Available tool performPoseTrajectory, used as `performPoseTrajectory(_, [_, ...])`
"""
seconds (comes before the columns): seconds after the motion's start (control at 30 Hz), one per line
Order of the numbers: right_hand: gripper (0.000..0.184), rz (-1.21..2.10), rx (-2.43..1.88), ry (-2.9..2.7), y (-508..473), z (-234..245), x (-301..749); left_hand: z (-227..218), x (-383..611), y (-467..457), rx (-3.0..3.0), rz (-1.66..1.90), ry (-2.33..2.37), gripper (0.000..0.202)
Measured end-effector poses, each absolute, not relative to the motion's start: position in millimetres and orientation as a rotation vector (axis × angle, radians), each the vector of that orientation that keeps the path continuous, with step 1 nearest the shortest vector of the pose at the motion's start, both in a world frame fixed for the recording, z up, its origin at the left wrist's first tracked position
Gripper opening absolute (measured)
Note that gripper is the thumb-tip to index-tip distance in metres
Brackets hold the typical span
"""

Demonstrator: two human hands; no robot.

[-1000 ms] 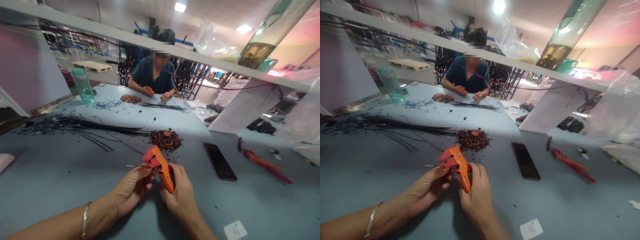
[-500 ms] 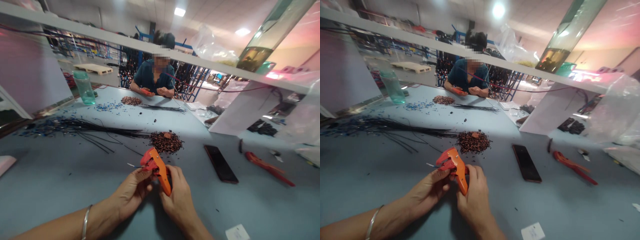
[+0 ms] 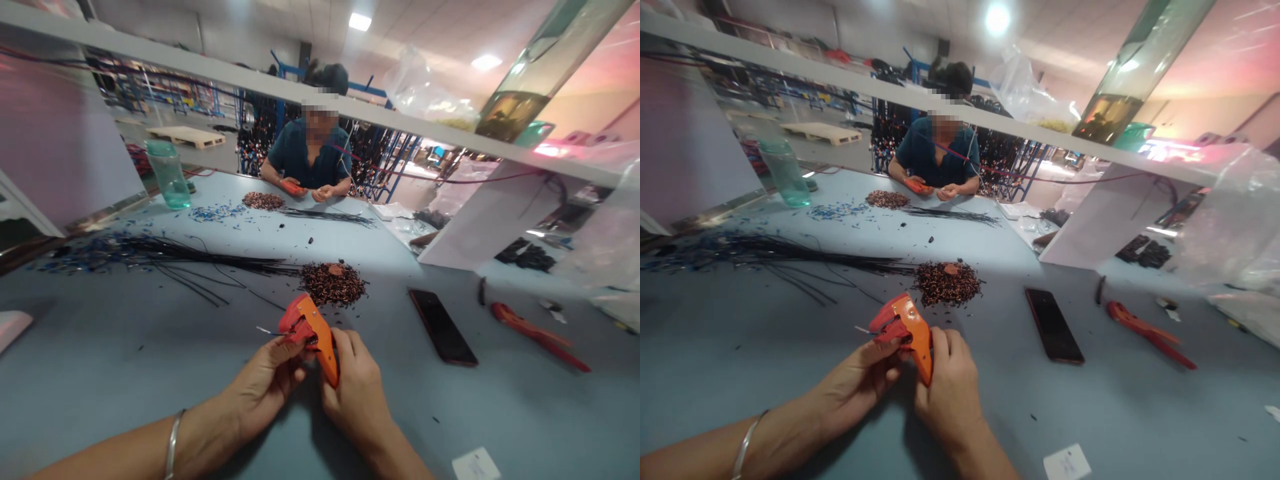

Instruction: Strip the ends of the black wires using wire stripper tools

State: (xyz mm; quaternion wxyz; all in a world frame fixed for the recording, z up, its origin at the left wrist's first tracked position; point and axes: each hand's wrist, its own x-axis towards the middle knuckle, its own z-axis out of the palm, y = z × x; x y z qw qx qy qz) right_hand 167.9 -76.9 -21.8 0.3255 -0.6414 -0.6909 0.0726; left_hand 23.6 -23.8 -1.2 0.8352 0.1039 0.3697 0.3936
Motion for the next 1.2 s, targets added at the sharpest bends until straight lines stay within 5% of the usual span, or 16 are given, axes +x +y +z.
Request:
performPoseTrajectory(0.23, [0.034, 0.156, -1.685, -1.834, -73.9, -18.2, 169.0, 0.3, 23.9, -24.0, 0.235, 0.840, 0.777, 0.017])
performPoseTrajectory(1.2, [0.019, 0.005, -1.817, -1.976, -69.2, -19.9, 173.1, -0.3, 24.2, -24.4, 0.262, 0.821, 0.801, 0.014])
